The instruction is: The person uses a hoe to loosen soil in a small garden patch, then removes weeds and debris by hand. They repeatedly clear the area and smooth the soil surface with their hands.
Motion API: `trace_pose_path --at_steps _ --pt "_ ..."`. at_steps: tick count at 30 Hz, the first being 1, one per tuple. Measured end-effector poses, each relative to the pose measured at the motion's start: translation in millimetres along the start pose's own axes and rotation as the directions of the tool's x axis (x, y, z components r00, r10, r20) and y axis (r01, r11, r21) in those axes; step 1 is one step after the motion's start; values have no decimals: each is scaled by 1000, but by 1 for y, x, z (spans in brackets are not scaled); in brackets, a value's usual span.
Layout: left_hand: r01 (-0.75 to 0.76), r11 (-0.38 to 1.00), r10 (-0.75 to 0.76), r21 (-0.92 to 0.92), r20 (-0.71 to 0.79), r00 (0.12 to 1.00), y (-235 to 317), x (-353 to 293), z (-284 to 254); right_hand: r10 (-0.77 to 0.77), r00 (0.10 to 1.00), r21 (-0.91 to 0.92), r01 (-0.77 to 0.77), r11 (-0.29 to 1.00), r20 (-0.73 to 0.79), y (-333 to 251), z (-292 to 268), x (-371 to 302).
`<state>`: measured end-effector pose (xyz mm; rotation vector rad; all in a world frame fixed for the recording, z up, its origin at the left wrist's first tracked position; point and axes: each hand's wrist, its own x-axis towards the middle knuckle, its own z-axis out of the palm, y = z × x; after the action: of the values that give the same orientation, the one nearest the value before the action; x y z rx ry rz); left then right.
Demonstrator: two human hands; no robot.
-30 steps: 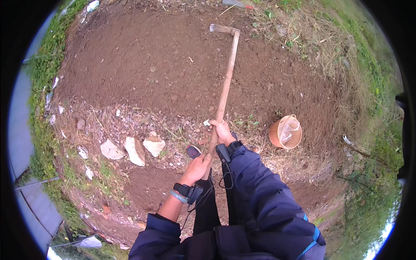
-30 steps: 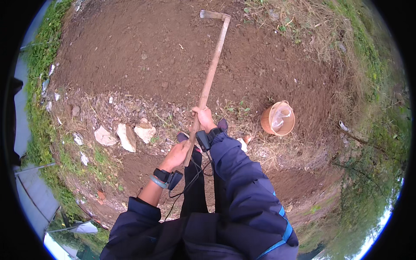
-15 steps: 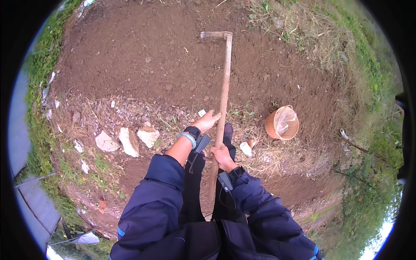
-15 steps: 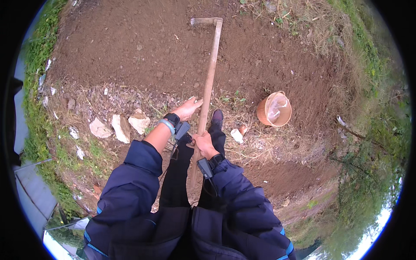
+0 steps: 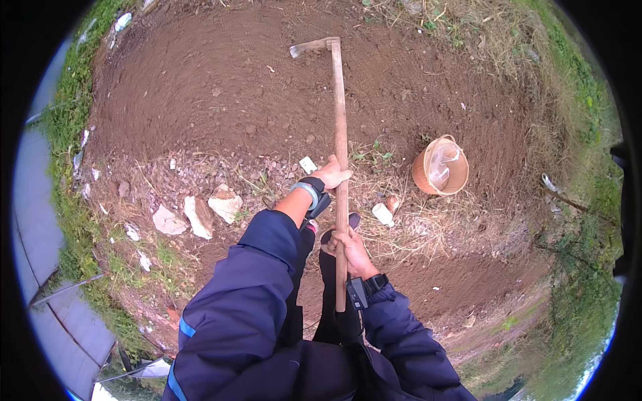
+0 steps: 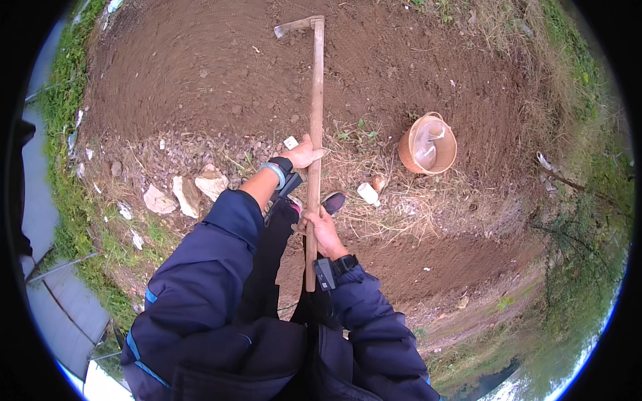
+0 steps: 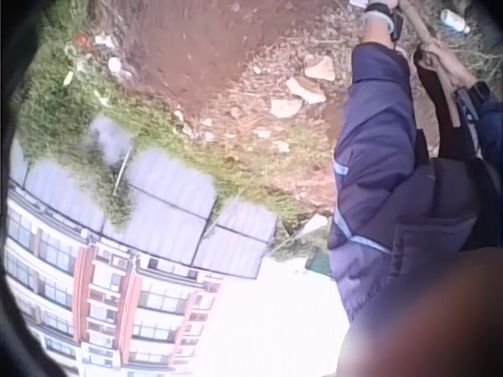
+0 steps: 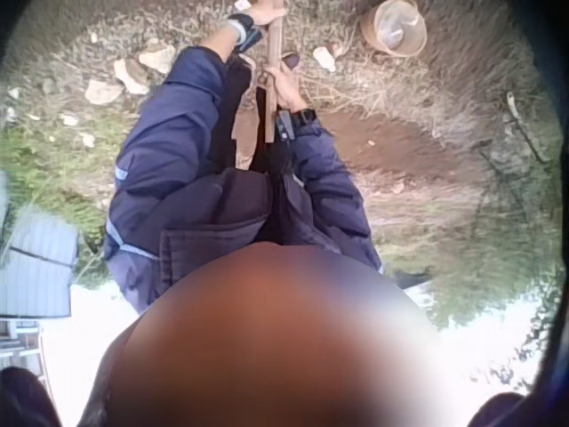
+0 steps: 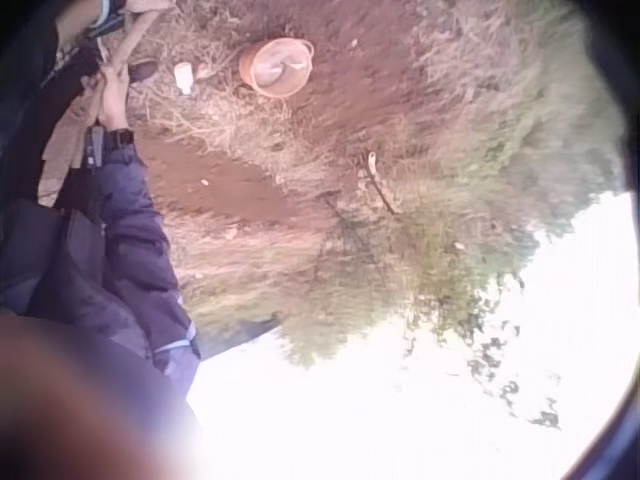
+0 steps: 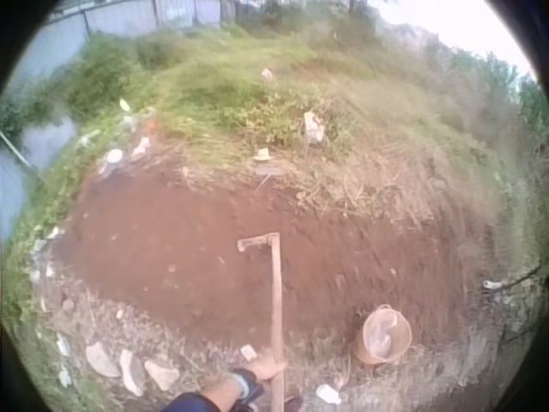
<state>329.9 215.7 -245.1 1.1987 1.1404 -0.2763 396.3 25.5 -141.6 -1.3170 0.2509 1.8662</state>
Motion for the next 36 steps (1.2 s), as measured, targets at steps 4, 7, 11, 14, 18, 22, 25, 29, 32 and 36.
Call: trace_pose_path --at_steps 4,7,11,14,18,22,25,29,32,36 --pt "-18 999 18 -44 5 1000 5 -19 80 101 991 71 -95 993 -90 -11 -47 -65" --pt "22 998 -29 -63 -113 993 13 -34 117 155 974 -313 -200 928 -165 -11 -58 -113" --pt "-22 996 4 -82 -220 975 26 -41 117 -15 992 -439 -41 898 -124 -17 -59 -126" --pt "-13 983 -21 -181 -186 982 34 -32 100 -63 988 -500 -15 866 -139 -27 -61 -109" --pt "44 988 -67 -148 -155 986 30 -19 88 19 983 -487 -108 867 -185 -28 -59 -99" --pt "-46 997 56 63 -171 984 14 -43 107 46 966 -450 -161 878 -255 -16 -41 -128" --pt "17 996 -24 -91 -75 997 23 -74 112 92 943 -485 -246 839 -320 -28 -22 -167" --pt "-13 879 0 -476 -27 1000 71 -88 82 139 970 -346 -202 916 -199 -92 11 -187" --pt "-27 837 25 -547 -13 1000 94 -82 45 171 984 -168 -178 970 -54 -126 39 -185" --pt "-64 798 77 -599 -3 997 79 -100 54 166 959 -313 -235 920 -231 -113 63 -206"
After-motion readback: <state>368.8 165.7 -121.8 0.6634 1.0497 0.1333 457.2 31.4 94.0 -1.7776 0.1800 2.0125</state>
